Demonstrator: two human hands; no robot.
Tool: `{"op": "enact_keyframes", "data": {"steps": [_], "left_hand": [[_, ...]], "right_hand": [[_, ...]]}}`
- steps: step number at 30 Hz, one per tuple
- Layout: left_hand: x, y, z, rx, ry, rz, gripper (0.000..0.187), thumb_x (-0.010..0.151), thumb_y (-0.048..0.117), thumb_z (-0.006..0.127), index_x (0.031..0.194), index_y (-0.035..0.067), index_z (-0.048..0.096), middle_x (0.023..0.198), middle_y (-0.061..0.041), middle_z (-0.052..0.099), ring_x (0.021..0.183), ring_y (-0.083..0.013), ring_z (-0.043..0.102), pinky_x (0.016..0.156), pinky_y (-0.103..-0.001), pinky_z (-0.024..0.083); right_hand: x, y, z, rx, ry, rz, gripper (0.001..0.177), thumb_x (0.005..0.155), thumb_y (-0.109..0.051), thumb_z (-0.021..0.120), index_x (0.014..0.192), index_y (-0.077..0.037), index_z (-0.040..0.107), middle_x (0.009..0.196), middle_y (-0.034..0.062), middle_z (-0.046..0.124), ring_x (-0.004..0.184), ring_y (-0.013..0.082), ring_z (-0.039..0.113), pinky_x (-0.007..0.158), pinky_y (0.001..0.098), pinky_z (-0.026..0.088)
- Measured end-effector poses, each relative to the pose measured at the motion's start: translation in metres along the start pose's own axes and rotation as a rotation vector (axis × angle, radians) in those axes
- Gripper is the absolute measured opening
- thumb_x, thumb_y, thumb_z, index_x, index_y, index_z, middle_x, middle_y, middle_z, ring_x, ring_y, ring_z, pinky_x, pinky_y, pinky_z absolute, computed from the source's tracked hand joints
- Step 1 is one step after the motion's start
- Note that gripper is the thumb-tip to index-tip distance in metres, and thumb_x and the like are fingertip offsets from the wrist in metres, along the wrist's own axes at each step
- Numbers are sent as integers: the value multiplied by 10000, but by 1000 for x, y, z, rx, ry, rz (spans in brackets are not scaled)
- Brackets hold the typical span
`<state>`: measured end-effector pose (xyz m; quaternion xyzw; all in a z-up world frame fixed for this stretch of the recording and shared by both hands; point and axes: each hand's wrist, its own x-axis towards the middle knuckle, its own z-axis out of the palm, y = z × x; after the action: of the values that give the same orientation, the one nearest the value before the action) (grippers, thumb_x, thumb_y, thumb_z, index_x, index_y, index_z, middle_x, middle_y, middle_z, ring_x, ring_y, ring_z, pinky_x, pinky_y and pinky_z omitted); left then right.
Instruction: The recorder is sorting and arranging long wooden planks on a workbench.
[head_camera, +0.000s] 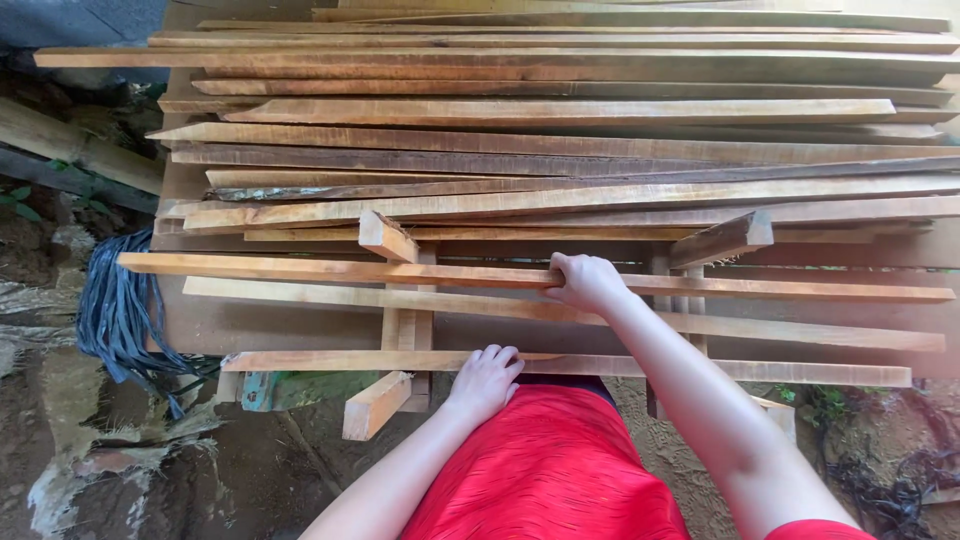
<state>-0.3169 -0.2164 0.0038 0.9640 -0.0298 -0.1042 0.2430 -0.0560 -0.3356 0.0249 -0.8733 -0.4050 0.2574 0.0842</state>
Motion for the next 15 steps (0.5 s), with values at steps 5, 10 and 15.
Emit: {"op": "enact_keyframes", "data": {"steps": [5, 10, 15], "left_hand": [[3, -4, 6, -36, -16, 1, 370, 849, 264, 749, 1178, 97, 716, 1267, -60, 591, 1190, -280, 543, 956, -439, 497], [3, -1, -5, -85, -81, -44, 389, 851, 261, 750, 1190, 79, 696, 1280, -71, 568, 1212, -290, 536, 945, -445, 527], [5, 5, -13, -88, -71, -27, 406, 856, 267, 760, 1200, 66, 685, 1299, -80, 555, 1210, -302, 531, 935, -439, 535]], "right_hand": [[-31, -30, -2, 54, -152, -87, 544, 800, -598, 747, 1061, -122, 711, 933, 184, 750, 884, 403, 715, 786, 510, 570], [-49, -29, 55, 13, -218, -103, 548, 836, -603, 726, 1080, -112, 728, 941, 202, 744, 898, 411, 714, 812, 511, 564], [-39, -9, 67, 72, 9, -258, 378, 882, -476, 694, 947, -105, 716, 895, 119, 765, 836, 364, 731, 744, 487, 575]]}}
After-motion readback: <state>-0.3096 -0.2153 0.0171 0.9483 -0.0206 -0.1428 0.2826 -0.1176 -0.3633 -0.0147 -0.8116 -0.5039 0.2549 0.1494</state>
